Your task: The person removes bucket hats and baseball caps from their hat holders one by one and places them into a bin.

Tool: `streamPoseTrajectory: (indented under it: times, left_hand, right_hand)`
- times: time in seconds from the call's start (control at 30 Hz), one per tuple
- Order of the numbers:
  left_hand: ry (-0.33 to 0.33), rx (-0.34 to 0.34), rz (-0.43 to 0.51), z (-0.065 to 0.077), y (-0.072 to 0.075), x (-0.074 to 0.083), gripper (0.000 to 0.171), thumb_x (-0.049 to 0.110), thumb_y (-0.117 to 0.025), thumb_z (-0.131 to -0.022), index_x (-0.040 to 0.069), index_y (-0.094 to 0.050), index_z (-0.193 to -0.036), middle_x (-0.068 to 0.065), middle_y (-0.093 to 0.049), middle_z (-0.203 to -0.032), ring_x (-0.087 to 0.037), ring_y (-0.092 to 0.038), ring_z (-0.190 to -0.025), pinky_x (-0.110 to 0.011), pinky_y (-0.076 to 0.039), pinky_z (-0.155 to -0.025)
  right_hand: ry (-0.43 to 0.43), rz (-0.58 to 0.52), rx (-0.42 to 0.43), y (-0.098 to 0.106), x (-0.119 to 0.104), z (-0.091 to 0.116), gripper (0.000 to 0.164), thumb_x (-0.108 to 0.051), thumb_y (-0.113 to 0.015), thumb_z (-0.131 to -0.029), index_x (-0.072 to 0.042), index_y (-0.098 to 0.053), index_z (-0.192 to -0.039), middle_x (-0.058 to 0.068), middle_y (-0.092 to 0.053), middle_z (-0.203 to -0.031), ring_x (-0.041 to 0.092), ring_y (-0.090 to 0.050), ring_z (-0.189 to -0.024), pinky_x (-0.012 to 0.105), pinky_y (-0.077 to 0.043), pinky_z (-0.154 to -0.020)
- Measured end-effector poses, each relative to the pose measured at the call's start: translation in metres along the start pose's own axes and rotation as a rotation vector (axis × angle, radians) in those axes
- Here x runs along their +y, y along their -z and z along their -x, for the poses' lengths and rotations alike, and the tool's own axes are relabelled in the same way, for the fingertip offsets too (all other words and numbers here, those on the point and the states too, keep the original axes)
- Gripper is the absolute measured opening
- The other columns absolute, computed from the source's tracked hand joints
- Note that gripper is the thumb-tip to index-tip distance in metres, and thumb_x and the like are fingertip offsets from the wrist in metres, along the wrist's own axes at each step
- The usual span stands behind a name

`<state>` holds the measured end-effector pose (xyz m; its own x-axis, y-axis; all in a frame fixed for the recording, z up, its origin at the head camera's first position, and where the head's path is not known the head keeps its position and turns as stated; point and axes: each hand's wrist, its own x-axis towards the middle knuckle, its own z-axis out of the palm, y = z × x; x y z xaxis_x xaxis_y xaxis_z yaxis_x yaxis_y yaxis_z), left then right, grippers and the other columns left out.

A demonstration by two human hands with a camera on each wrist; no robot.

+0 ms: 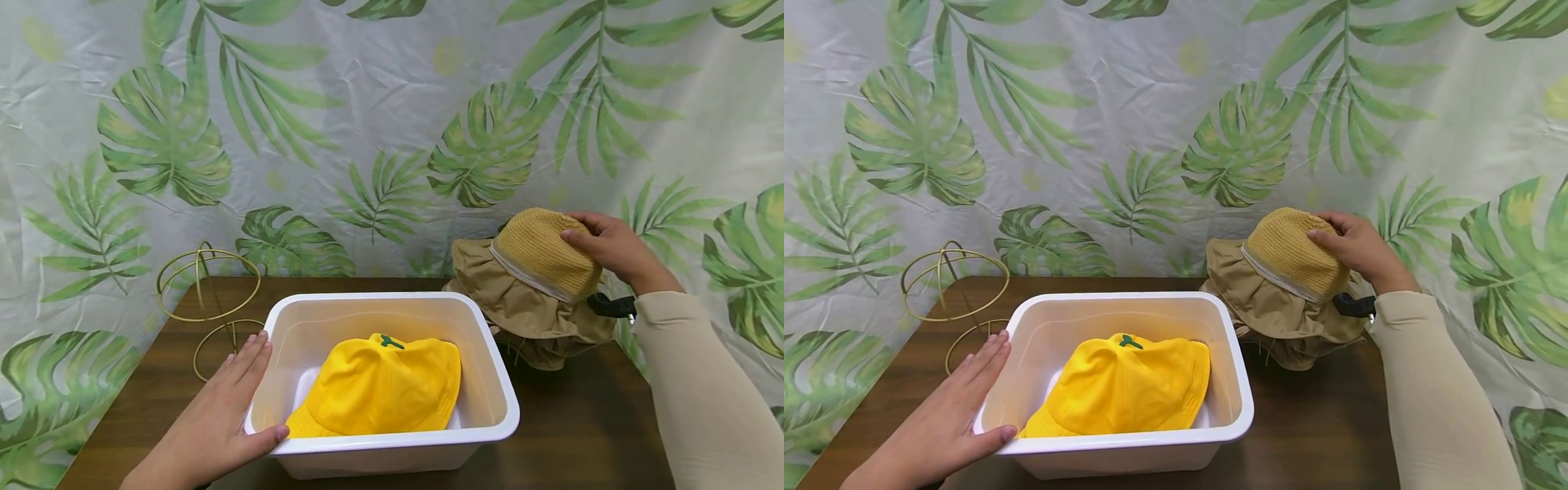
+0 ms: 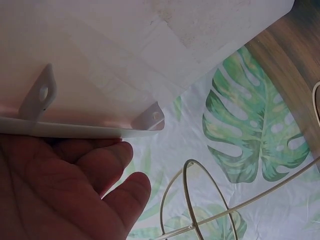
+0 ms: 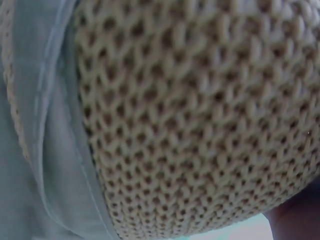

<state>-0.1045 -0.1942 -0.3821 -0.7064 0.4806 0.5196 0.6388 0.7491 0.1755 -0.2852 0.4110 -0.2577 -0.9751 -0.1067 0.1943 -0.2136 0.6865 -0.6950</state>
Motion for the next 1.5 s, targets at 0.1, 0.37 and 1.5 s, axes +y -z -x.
streamPoseTrajectory:
  times: [0.1,0.37,1.5]
  left_hand:
    - [0.002,0.001,0.003,0.0,0.0,0.0,0.101,0.054,-0.073,-0.08,-0.007,-0.035,-0.15,-0.02,-0.029,-0.158,-0.031,-0.025,-0.147,-0.021,0.001,-0.117]
    - [0.006,0.002,0.001,0.0,-0.001,-0.001,0.099,0.053,-0.073,-0.08,-0.007,-0.036,-0.149,-0.02,-0.03,-0.158,-0.03,-0.025,-0.147,-0.022,0.0,-0.117]
    - [0.016,-0.008,0.013,-0.001,0.0,0.0,0.098,0.052,-0.071,-0.081,-0.007,-0.036,-0.149,-0.02,-0.029,-0.159,-0.03,-0.024,-0.147,-0.019,0.0,-0.116]
  right_hand:
    - [-0.018,-0.01,0.005,-0.001,0.0,0.0,0.059,-0.042,-0.058,-0.099,-0.005,-0.049,-0.143,-0.021,-0.061,-0.102,0.006,-0.062,-0.086,0.026,-0.054,-0.069]
    - [-0.039,-0.025,0.045,-0.003,0.0,-0.001,0.063,-0.045,-0.058,-0.098,0.0,-0.051,-0.142,-0.026,-0.058,-0.101,0.002,-0.061,-0.085,0.024,-0.054,-0.068]
    - [0.079,-0.156,0.304,0.011,-0.057,0.023,0.044,-0.034,-0.066,-0.095,-0.015,-0.064,-0.134,-0.021,-0.066,-0.117,-0.007,-0.059,-0.1,0.008,-0.048,-0.075]
